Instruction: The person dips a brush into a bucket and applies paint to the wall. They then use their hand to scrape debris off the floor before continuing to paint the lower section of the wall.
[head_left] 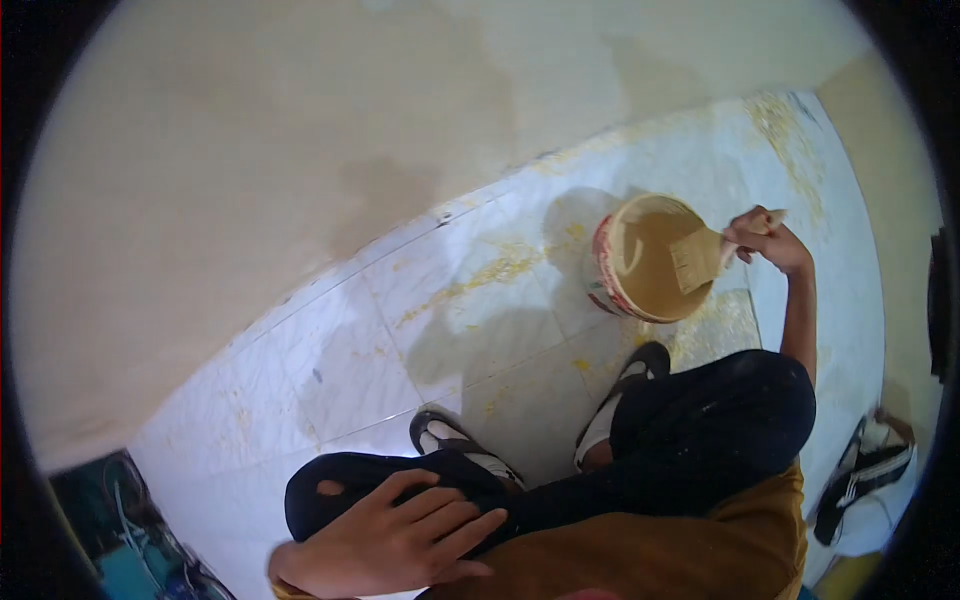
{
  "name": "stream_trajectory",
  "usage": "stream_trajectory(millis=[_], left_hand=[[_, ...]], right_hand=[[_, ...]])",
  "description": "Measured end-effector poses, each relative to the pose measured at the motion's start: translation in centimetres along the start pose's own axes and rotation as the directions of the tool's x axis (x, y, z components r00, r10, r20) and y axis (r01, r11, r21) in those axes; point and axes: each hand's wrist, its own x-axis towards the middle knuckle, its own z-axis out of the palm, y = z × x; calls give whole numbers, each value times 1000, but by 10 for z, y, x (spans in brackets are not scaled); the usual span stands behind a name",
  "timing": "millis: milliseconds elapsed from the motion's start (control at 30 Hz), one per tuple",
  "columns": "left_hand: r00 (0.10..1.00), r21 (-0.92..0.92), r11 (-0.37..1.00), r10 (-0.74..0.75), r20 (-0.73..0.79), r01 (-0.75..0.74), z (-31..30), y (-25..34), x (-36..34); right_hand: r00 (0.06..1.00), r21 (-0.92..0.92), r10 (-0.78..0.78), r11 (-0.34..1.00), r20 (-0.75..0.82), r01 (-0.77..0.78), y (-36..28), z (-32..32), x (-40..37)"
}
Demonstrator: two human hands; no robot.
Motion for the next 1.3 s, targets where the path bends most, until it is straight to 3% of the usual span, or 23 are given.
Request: stream_trajectory(millis=[100, 133, 200, 267, 300, 333, 367, 433, 467, 500, 600, 633, 700, 733, 767, 833, 933, 1000, 1033, 1100, 1200, 1267, 1300], left_hand=[[959, -35, 990, 141, 248, -137, 3, -12, 14], [962, -35, 991, 136, 236, -131, 2, -22, 28], [894, -121, 991, 106, 435, -59, 5, -48, 65], [932, -213, 975, 19, 361, 62, 29, -87, 106], [945, -233, 967, -19, 327, 101, 51, -109, 132], [923, -138, 980, -82, 375, 144, 70, -129, 158], [926, -147, 976, -100, 363, 162, 100, -146, 182], [931, -151, 972, -117, 345, 178, 136, -165, 213], [971, -353, 921, -89, 223, 166, 149, -168, 223], [992, -547, 828, -83, 96, 123, 155, -166, 228], [995, -719, 687, -81, 64, 102, 156, -168, 242], [995, -717, 690, -77, 59, 96, 149, -172, 248], [972, -919, 327, 1, 234, 221, 141, -177, 258], [972, -921, 322, 7, 234, 220, 143, -179, 263], [978, -922, 344, 48, 205, 176, 149, -183, 268], [981, -924, 361, 92, 170, 127, 161, -186, 280], [963, -924, 312, 80, 259, 222, 158, -169, 290], [957, -929, 277, 84, 276, 244, 162, -159, 309], [943, -914, 290, 86, 322, 285, 169, -157, 323], [941, -911, 307, 109, 320, 274, 166, -149, 337], [924, -900, 337, 164, 345, 276, 166, -147, 360], [911, -892, 326, 162, 378, 312, 164, -150, 370], [920, -900, 344, 186, 345, 268, 161, -154, 370]], right_hand=[[995, 147, 61, 988, -81, -49, 8, -6, 4], [996, 137, 54, 990, -74, -43, 6, -3, 3], [992, 77, 27, 997, -124, -17, 1, 0, 0], [1000, 100, 12, 995, -27, -9, -12, 2, 0], [999, 3, -45, 999, -21, 45, -11, 5, 1], [995, -92, -102, 991, -12, 101, -11, 7, 1], [995, -63, 3, 998, -101, -9, -31, 18, -7], [996, -1, 25, 1000, -87, -25, -36, 9, -9], [995, 71, 59, 996, -74, -54, -37, 7, -11], [978, 29, 25, 999, -206, -19, -39, 20, -14], [998, 37, 15, 999, -53, -13, -24, 17, -15], [974, 78, 120, 991, -190, -107, -17, 20, -19], [987, 7, 54, 999, -154, -53, -18, 24, -17], [995, -59, -2, 998, -104, -4, -20, 28, -17], [962, 66, 15, 998, -273, 3, -21, 35, -24], [960, -4, -10, 1000, -279, 9, -21, 25, -30], [960, -105, -1, 994, -279, -30, -19, 18, -35], [909, 58, 62, 997, -412, -42, -21, 18, -41], [908, 47, 60, 998, -414, -44, -19, 12, -43], [954, -108, 3, 993, -301, -38, -4, -3, -48], [932, -274, -28, 959, -360, -77, 13, -13, -54], [923, -216, -12, 973, -385, -78, 16, -11, -66], [875, -74, 10, 996, -485, -52, 15, -10, -73]])
